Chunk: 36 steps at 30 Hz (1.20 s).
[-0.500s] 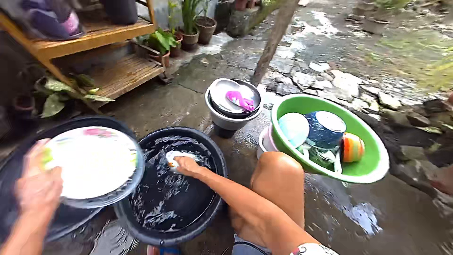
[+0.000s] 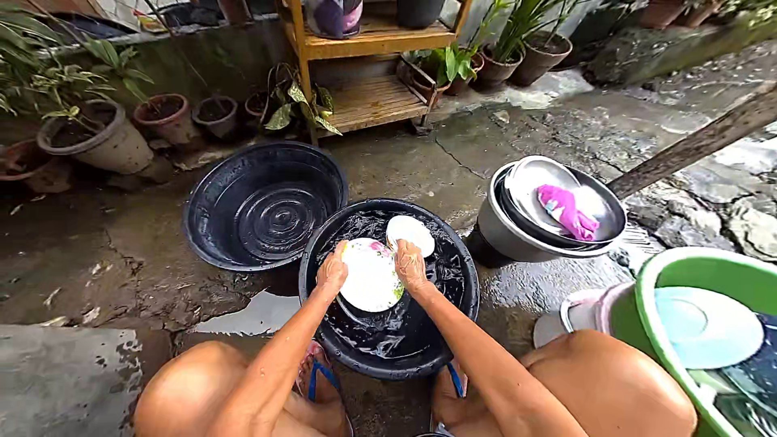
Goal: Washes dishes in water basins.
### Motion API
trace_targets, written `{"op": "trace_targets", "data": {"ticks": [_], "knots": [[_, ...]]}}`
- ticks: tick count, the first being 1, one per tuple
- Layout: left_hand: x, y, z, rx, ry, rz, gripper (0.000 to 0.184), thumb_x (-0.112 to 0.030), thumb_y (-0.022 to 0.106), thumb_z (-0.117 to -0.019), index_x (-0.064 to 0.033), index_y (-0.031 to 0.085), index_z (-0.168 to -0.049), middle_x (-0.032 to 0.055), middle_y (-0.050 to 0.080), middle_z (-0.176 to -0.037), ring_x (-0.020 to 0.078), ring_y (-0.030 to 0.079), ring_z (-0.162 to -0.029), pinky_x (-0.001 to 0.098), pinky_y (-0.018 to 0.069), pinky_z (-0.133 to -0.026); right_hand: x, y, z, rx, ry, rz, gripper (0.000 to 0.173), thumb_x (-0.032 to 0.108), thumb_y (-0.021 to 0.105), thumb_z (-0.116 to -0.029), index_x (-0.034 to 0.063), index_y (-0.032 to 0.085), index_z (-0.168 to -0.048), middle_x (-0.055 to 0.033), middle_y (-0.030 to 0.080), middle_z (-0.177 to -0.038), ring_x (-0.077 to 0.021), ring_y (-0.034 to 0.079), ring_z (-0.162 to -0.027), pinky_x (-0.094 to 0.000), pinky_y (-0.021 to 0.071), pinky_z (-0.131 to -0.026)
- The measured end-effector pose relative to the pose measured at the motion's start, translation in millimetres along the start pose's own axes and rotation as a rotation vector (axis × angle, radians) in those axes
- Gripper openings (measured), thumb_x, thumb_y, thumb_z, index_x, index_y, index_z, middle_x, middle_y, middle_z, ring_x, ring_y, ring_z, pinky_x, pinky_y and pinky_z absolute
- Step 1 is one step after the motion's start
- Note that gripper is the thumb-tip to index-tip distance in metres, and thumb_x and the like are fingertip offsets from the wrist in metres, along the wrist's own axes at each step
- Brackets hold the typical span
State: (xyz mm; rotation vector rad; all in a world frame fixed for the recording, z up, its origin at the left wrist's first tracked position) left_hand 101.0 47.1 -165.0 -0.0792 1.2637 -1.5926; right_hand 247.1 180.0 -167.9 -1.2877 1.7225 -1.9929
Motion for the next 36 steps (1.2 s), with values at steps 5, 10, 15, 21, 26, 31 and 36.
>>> {"op": "trace_targets", "data": {"ticks": [5,10,15,21,26,31,36], "knots": [[17,39,-9,0.083,-0.03,0.148,0.065,-0.011,0.06,-0.0992,-0.011,0.035,-0.159,0.0274,0.055,-0.145,0.0452,0.053,-0.134,0.0622,0.0405,-0.112,-1,19,-16,0.142,-0.178,0.144,0.032,-0.002,0.047,-0.1007,-0.0121,0.06,-0.128,-0.0356,0.063,-0.123,-0.0516,0.059,-0.121,-0.0604,0.0413,-0.107],[18,46,-13,0.208,-0.042,0.054,0.058,-0.028,0.06,-0.1034,-0.0042,0.043,-0.153,0.0253,0.051,-0.15,0.0419,0.047,-0.141,0.062,0.0349,-0.116,-5,38,-23,0.348,-0.269,0.187,0.037,0.002,0.045,-0.1039,-0.0065,0.057,-0.138,-0.0405,0.046,-0.146,-0.0553,0.038,-0.143,-0.0618,0.0231,-0.122],[2,26,-26,0.221,0.075,0.356,0.069,-0.052,0.029,-0.1109,-0.0003,0.038,-0.156,0.0235,0.038,-0.161,0.0353,0.034,-0.152,0.055,0.0232,-0.125,-7,60,-7,0.476,-0.333,0.199,0.042,0.003,0.041,-0.1055,-0.0076,0.051,-0.145,-0.0386,0.042,-0.151,-0.0536,0.033,-0.147,-0.0607,0.0182,-0.125],[-11,41,-61,0.236,-0.008,0.247,0.063,-0.015,0.049,-0.1075,-0.0014,0.019,-0.162,0.0291,0.039,-0.157,0.04,0.04,-0.147,0.0548,0.0307,-0.121,-6,40,4,0.689,-0.298,0.212,0.048,0.012,0.052,-0.1023,-0.0062,0.05,-0.147,-0.0305,0.045,-0.153,-0.0458,0.037,-0.147,-0.0597,0.0261,-0.121],[-23,49,-49,0.211,-0.039,0.2,0.054,-0.023,0.046,-0.1107,0.0038,0.034,-0.156,0.0268,0.037,-0.16,0.0377,0.033,-0.151,0.0503,0.0241,-0.125,4,52,0,0.663,-0.133,0.162,0.073,0.02,0.062,-0.0988,-0.0086,0.029,-0.157,-0.0316,0.024,-0.165,-0.0471,0.018,-0.155,-0.0599,0.0112,-0.126],[-31,45,-67,-0.06,0.093,0.27,0.055,-0.006,0.049,-0.1055,-0.0033,0.033,-0.158,0.0265,0.044,-0.155,0.0384,0.045,-0.144,0.0487,0.0336,-0.121,4,39,-11,0.678,-0.095,-0.262,0.047,0.018,0.069,-0.0976,-0.012,0.059,-0.132,-0.0342,0.061,-0.13,-0.0451,0.058,-0.126,-0.058,0.0403,-0.11],[-52,66,-65,-0.18,0.311,-0.105,0.065,-0.004,0.046,-0.1027,-0.0043,0.023,-0.163,0.025,0.015,-0.169,0.0478,0.013,-0.156,0.058,0.0161,-0.126,-24,-1,-19,0.469,0.27,-0.728,0.022,0.006,0.063,-0.0935,-0.0084,0.067,-0.11,-0.0188,0.068,-0.1,-0.0228,0.065,-0.089,-0.0428,0.053,-0.086]]}}
Point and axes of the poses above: each hand's wrist, its own z-axis away from the middle knuckle, its own y-axis out of the palm, x = y × z, the point moved 4 cm from there along -z, towards the middle knuckle
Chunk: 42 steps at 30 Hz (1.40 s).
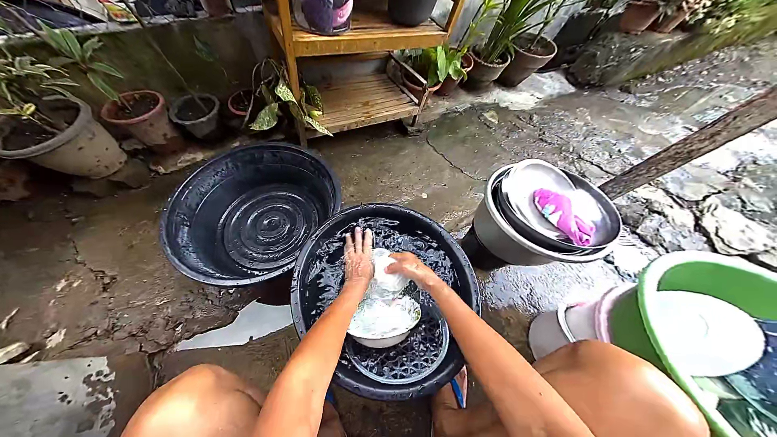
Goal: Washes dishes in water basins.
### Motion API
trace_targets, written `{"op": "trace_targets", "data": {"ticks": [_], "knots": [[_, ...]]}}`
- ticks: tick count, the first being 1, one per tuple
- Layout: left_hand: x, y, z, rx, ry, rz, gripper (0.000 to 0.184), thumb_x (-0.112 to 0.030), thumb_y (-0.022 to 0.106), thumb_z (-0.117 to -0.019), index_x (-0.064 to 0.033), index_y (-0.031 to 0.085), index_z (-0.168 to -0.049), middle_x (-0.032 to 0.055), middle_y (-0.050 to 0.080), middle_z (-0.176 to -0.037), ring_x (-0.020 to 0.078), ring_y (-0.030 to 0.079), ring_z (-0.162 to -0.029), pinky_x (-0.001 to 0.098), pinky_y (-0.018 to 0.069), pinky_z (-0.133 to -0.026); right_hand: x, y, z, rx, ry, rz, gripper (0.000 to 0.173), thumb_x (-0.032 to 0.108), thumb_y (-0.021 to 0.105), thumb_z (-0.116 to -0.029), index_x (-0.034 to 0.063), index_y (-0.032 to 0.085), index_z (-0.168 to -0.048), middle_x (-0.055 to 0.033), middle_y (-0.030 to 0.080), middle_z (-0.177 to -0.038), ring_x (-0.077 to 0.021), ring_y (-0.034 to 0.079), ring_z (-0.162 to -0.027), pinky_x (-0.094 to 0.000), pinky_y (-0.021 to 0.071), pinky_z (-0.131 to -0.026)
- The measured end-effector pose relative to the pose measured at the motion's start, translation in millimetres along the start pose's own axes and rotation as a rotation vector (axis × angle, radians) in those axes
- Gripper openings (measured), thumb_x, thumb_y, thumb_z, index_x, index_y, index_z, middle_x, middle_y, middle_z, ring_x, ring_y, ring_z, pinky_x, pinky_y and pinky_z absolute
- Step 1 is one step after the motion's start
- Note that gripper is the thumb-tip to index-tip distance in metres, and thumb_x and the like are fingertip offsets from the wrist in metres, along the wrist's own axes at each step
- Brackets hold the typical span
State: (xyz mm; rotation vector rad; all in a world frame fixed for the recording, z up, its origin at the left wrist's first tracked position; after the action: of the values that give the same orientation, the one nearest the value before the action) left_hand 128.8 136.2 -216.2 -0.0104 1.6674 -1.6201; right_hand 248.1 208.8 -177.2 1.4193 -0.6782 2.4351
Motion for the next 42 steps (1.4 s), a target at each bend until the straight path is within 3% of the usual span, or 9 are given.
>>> {"op": "trace_targets", "data": {"ticks": [3,7,11,14,20,25,30,36,42], "knots": [[-15,21,22,0.206,0.288,0.056,0.068,-0.027,0.057,-0.1033,0.0038,0.031,-0.158,0.0272,0.024,-0.166,0.043,0.017,-0.156,0.0541,0.0116,-0.128,7,-24,8,-0.28,-0.02,-0.351,0.019,0.005,0.057,-0.0954,-0.0066,0.064,-0.108,-0.0125,0.066,-0.094,-0.0168,0.063,-0.083,-0.0371,0.0545,-0.078],[-19,16,45,0.649,0.533,-0.181,0.059,-0.044,0.043,-0.1092,-0.014,0.037,-0.16,0.0168,0.04,-0.162,0.0386,0.033,-0.152,0.0594,0.018,-0.125,6,-29,6,-0.335,-0.123,-0.454,0.013,0.001,0.056,-0.0963,-0.0052,0.064,-0.104,-0.0075,0.067,-0.087,-0.0111,0.064,-0.077,-0.0316,0.0551,-0.075],[16,-19,30,0.24,0.34,-0.133,0.04,-0.011,0.043,-0.1055,0.0056,0.059,-0.138,0.0291,0.05,-0.15,0.0455,0.035,-0.148,0.0584,0.0125,-0.126,1,-3,5,-0.277,-0.209,0.052,0.025,0.007,0.059,-0.0964,-0.0083,0.068,-0.114,-0.0195,0.071,-0.105,-0.0231,0.068,-0.098,-0.0423,0.053,-0.092],[32,-21,21,-0.098,0.076,0.175,0.05,-0.025,0.043,-0.1091,0.008,0.049,-0.146,0.0335,0.04,-0.155,0.0472,0.037,-0.147,0.0508,0.0268,-0.124,-6,27,5,-0.203,-0.308,0.577,0.032,0.014,0.055,-0.1031,-0.0114,0.067,-0.119,-0.0319,0.067,-0.116,-0.0458,0.063,-0.118,-0.0575,0.0419,-0.109],[35,-6,17,0.231,-0.219,0.553,0.071,-0.026,0.054,-0.1076,0.0009,0.017,-0.162,0.0266,0.029,-0.164,0.0354,0.032,-0.152,0.0489,0.0255,-0.125,-27,52,3,0.101,-0.216,1.005,0.066,0.033,0.054,-0.1036,-0.0118,0.042,-0.15,-0.0338,0.035,-0.159,-0.0484,0.02,-0.154,-0.0585,0.0022,-0.127],[41,4,21,0.242,-0.396,0.623,0.059,-0.038,0.043,-0.1112,0.0108,0.049,-0.143,0.0325,0.049,-0.147,0.0406,0.046,-0.142,0.0521,0.0324,-0.12,-28,58,-1,0.145,-0.098,0.917,0.06,0.024,0.051,-0.1057,-0.0059,0.036,-0.156,-0.0296,0.033,-0.162,-0.0458,0.025,-0.153,-0.0585,0.0137,-0.126],[43,18,24,0.016,-0.544,1.107,0.059,-0.036,0.026,-0.1146,0.0046,0.028,-0.158,0.03,0.037,-0.158,0.0384,0.044,-0.143,0.0487,0.0391,-0.115,-7,64,-3,0.085,-0.168,0.848,0.041,0.014,0.045,-0.107,-0.0077,0.054,-0.14,-0.0309,0.055,-0.143,-0.0466,0.05,-0.136,-0.0602,0.0371,-0.114],[33,10,25,0.078,-0.478,1.371,0.064,-0.049,0.021,-0.1116,-0.0044,0.043,-0.151,0.0189,0.056,-0.144,0.0259,0.056,-0.129,0.0459,0.047,-0.107,-7,27,-18,-0.314,-0.124,-0.383,0.026,0.014,0.051,-0.1064,-0.007,0.065,-0.113,-0.0143,0.07,-0.095,-0.0163,0.068,-0.086,-0.0352,0.0569,-0.083],[-3,-15,26,0.184,-0.4,1.731,0.067,-0.061,0.024,-0.1067,-0.0109,0.048,-0.144,0.0164,0.065,-0.129,0.03,0.065,-0.116,0.0521,0.0557,-0.095,-12,15,-18,-0.543,0.105,-1.193,0.045,0.037,0.041,-0.1116,-0.0015,0.058,-0.128,-0.0178,0.069,-0.114,-0.0238,0.068,-0.102,-0.0434,0.058,-0.088]]}}
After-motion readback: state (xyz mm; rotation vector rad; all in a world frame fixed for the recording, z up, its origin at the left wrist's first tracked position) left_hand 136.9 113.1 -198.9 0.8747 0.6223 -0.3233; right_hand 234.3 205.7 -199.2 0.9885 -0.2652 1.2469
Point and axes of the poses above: each hand's wrist, its own z-axis away from the middle knuckle, its own y-axis out of the palm, x = y × z, the point moved 4 cm from there along -z, towards the middle knuckle
